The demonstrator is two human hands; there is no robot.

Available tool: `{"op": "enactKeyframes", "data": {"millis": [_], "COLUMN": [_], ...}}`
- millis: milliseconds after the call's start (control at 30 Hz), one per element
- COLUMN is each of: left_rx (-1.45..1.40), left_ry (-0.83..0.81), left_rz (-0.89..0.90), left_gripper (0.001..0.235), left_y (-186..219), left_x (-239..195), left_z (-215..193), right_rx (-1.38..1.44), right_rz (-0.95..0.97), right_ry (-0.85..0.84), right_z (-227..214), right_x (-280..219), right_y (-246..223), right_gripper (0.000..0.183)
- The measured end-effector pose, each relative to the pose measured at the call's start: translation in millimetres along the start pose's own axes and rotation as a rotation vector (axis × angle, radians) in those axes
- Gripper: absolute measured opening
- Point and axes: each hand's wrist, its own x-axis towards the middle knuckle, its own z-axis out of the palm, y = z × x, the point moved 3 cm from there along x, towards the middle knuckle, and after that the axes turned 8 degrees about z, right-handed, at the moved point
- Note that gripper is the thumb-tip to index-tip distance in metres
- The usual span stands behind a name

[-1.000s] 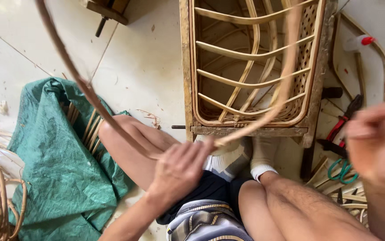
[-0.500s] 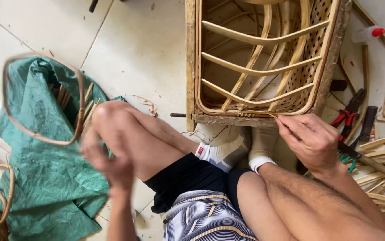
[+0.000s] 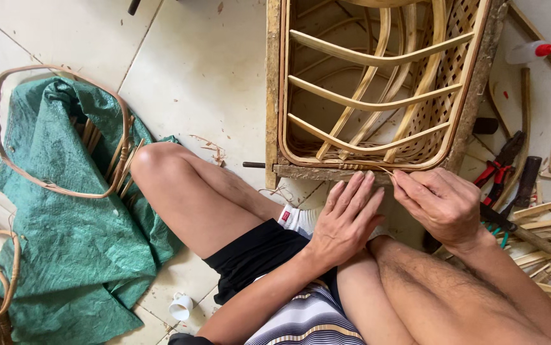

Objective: The person sits on the floor and assembles a rectangular bamboo basket. They apply glue to the frame, fit curved bamboo strips into place, and use a hammer to secure the joints. The person also cuts and trims bamboo pieces with a knife to fit the basket structure.

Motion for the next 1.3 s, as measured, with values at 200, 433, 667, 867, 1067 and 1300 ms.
{"op": "enactKeyframes", "data": {"millis": [200,433,667,867,1067,1300], "left_rx": [0.102,0.263,0.202,0.27,0.391,0.398], "left_ry": [-0.037,-0.138,-0.194,-0.16,-0.234,-0.227], "left_rz": [0.015,0.031,0.077,0.11,0.143,0.122], "left_gripper": [0.051,0.045,0.043,0.04,0.035,0.031], "left_y": [1,5,2,1,3,9], "left_x": [3,10,16,24,26,27], "left_z": [4,4,-9,-18,-18,-12], "right_rx": [0.005,0.058,0.07,0.105,0.094,0.201], "right_rz": [-0.056,-0.044,-0.025,0.038,0.035,0.224], "right_ry": [-0.064,-0.158,-0.204,-0.206,-0.224,-0.233], "right_z": [-4,-4,-9,-10,-12,-14], "right_x": [4,11,14,15,13,6], "right_y": [5,14,17,21,24,37], "right_gripper": [0.024,0.022,0.025,0.023,0.024,0.02]}}
